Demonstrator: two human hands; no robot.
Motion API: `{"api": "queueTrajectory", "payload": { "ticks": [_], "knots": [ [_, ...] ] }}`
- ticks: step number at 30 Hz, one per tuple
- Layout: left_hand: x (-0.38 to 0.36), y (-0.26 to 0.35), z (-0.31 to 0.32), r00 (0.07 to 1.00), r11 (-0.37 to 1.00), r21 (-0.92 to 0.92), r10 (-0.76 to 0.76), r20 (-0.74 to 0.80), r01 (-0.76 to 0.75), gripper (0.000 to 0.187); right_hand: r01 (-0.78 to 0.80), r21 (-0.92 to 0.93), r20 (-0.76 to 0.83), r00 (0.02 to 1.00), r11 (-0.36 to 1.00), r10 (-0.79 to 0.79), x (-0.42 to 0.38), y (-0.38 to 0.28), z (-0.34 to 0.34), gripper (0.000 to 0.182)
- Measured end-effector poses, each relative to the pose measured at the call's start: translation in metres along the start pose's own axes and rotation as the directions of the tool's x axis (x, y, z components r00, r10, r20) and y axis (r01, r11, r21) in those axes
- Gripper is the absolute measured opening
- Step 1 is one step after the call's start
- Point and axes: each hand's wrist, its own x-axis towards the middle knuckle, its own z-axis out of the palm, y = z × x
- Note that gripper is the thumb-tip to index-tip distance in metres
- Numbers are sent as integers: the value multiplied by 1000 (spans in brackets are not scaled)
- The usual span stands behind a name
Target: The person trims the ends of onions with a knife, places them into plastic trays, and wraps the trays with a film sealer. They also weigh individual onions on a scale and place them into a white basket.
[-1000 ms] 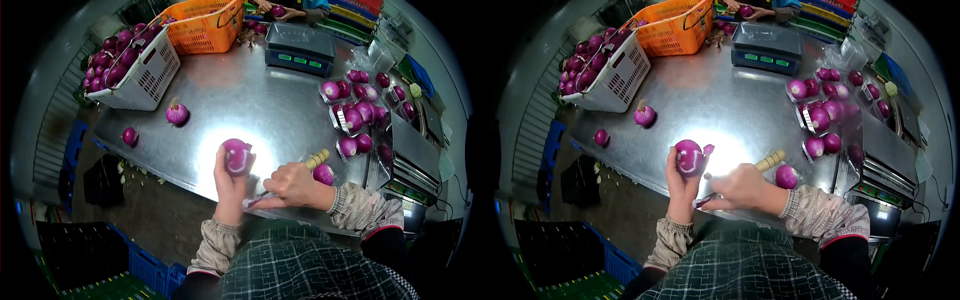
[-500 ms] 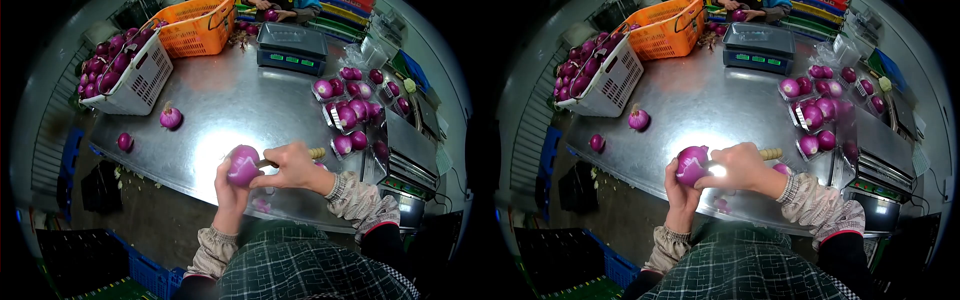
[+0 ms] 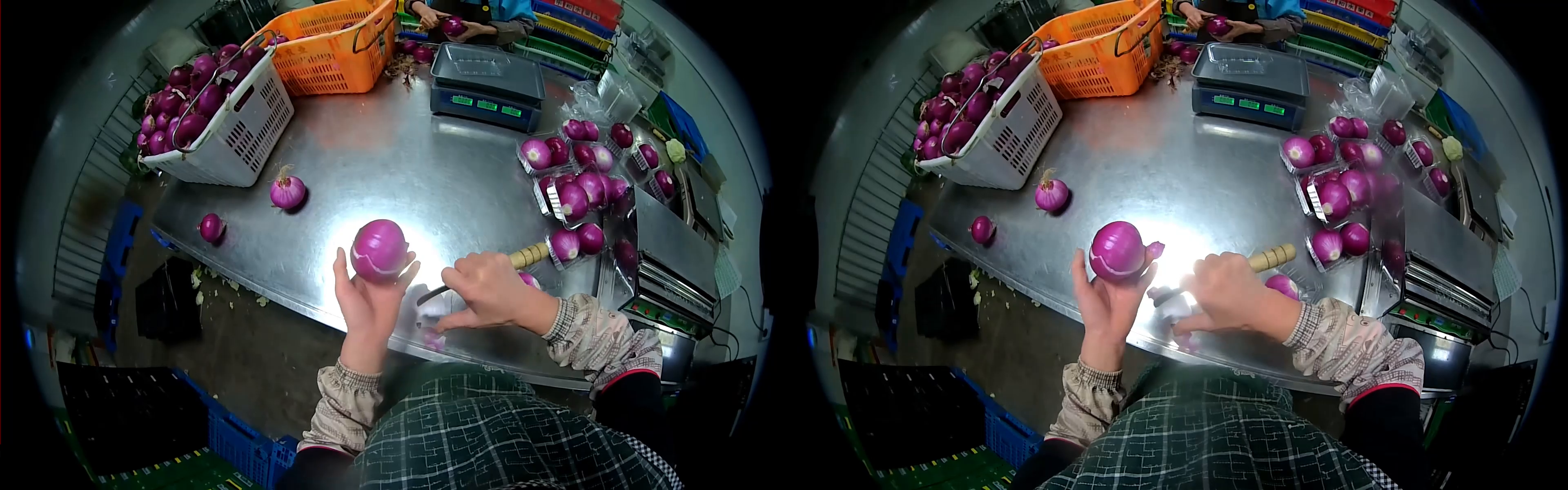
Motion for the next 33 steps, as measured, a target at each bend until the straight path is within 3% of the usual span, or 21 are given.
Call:
{"api": "queueTrajectory", "payload": {
  "ticks": [2, 5, 9, 12, 16, 22, 29, 32, 33],
  "knots": [
    [1, -3, 2, 1000, 997, 82, -6, -19, 8, 72, -55, 134, -54, 997, 990, 62, 7, -1, -4, 54],
    [-8, -6, 8, 998, 985, 164, -62, 31, 56, 75, -116, 128, -210, 967, 985, 141, 20, 2, -2, 55],
    [-12, -13, 11, 996, 987, 144, -81, 33, 75, 81, -132, 84, -287, 946, 988, 151, 24, 0, -4, 55],
    [-14, -13, 17, 997, 992, 102, -76, 20, 74, 77, -138, 86, -322, 933, 987, 158, 24, -2, -5, 55],
    [-12, -14, 11, 989, 995, 11, -95, 113, 95, 71, -151, 77, -345, 923, 985, 169, 26, -1, -3, 56],
    [-21, -18, 33, 999, 999, 45, -28, 34, 27, 67, -140, 72, -337, 928, 987, 157, 29, -3, -4, 52],
    [-5, -25, 7, 984, 957, 228, 175, 35, -179, 56, 63, 41, -292, 955, 997, -48, 10, -6, 4, 55],
    [-5, -16, 5, 988, 937, 315, 149, 36, -152, 52, 67, 182, -134, 990, 981, -43, 9, -19, -5, 53],
    [-6, -15, 6, 990, 945, 297, 140, 18, -139, 52, -19, 281, -51, 998, 959, 35, 10, -15, -6, 51]
  ]
}}
